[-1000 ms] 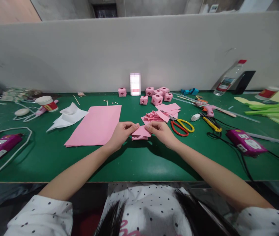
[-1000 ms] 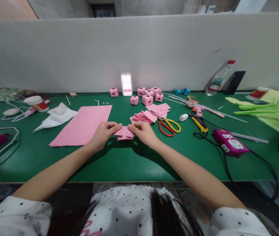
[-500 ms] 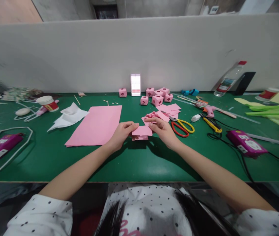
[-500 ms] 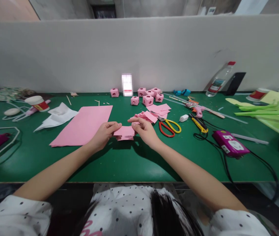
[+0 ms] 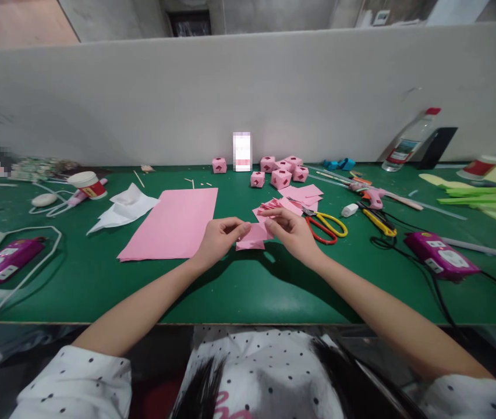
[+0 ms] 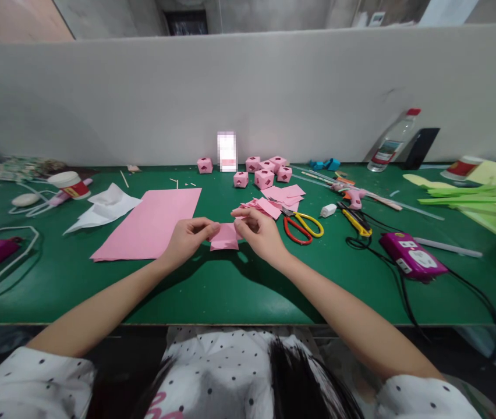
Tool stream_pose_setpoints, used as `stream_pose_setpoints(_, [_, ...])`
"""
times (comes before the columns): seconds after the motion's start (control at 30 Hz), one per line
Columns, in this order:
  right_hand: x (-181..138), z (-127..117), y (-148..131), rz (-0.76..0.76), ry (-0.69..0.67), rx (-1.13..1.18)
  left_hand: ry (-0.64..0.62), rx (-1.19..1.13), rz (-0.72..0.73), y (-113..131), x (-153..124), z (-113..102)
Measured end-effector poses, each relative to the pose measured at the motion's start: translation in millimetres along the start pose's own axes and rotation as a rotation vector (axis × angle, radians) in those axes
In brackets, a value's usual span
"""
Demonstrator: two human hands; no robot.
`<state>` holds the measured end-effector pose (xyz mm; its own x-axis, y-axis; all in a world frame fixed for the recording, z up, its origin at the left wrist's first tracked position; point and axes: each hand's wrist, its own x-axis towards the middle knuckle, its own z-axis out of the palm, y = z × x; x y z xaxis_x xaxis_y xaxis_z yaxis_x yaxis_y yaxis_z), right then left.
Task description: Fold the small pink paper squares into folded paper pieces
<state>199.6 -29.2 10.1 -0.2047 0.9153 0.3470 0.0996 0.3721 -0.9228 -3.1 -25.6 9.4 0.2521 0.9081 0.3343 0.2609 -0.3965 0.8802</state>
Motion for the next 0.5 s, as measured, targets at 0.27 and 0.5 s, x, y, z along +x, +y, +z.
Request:
stream_pose_setpoints(0.27, [-1.8,2.1,2.4,0.037,-0.077,0.041,-0.112,-0.054,-0.033,5.2,-1.0,1.4])
stream_pose_setpoints(0.5, [1.7,0.7,5.9,0.039,-0.082,0.002,-0.118,-0.029,-0.043,4.6,1.4,-3.5])
